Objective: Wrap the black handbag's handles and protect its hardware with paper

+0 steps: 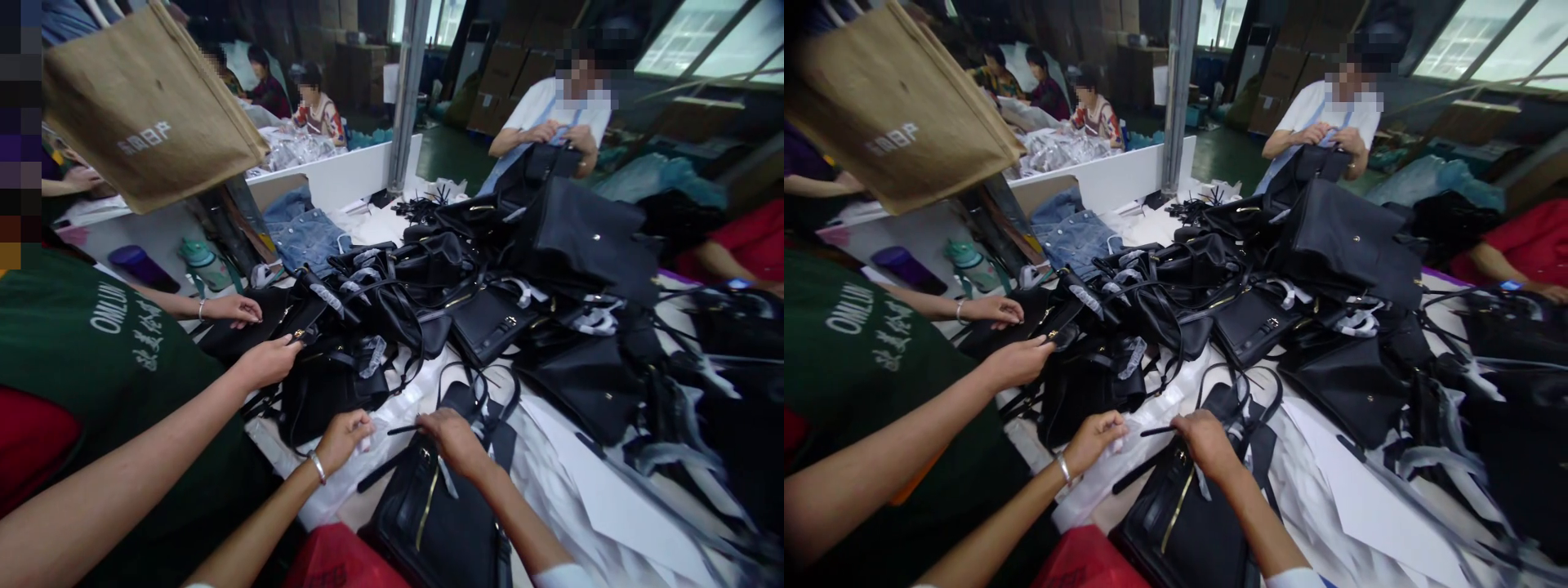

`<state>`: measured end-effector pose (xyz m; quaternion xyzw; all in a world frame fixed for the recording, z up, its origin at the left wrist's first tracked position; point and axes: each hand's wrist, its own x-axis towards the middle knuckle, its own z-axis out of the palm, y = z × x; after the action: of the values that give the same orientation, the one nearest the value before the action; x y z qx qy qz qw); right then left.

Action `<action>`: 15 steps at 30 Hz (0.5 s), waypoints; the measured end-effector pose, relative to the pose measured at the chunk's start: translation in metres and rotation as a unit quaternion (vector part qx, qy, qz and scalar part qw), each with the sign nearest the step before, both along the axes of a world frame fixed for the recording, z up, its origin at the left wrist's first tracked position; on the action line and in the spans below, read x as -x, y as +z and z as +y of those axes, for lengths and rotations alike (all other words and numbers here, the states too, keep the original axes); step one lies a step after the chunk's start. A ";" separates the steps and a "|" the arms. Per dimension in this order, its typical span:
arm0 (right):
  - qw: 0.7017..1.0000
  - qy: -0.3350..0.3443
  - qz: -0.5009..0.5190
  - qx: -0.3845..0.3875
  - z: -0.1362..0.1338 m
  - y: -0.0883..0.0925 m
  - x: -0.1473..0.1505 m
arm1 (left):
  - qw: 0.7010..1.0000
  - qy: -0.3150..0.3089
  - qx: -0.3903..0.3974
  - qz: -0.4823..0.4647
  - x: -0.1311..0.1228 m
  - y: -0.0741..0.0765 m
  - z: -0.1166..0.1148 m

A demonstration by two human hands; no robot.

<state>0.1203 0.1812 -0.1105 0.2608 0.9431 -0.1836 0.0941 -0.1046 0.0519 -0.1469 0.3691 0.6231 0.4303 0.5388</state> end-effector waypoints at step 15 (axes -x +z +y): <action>0.998 -0.028 0.029 -0.058 -0.002 0.026 -0.005 | 1.000 -0.011 0.020 0.014 -0.011 0.009 0.007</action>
<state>0.1252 0.1793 -0.0841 0.2864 0.9469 -0.1385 0.0468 -0.0940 0.0592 -0.1381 0.3711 0.6351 0.4065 0.5420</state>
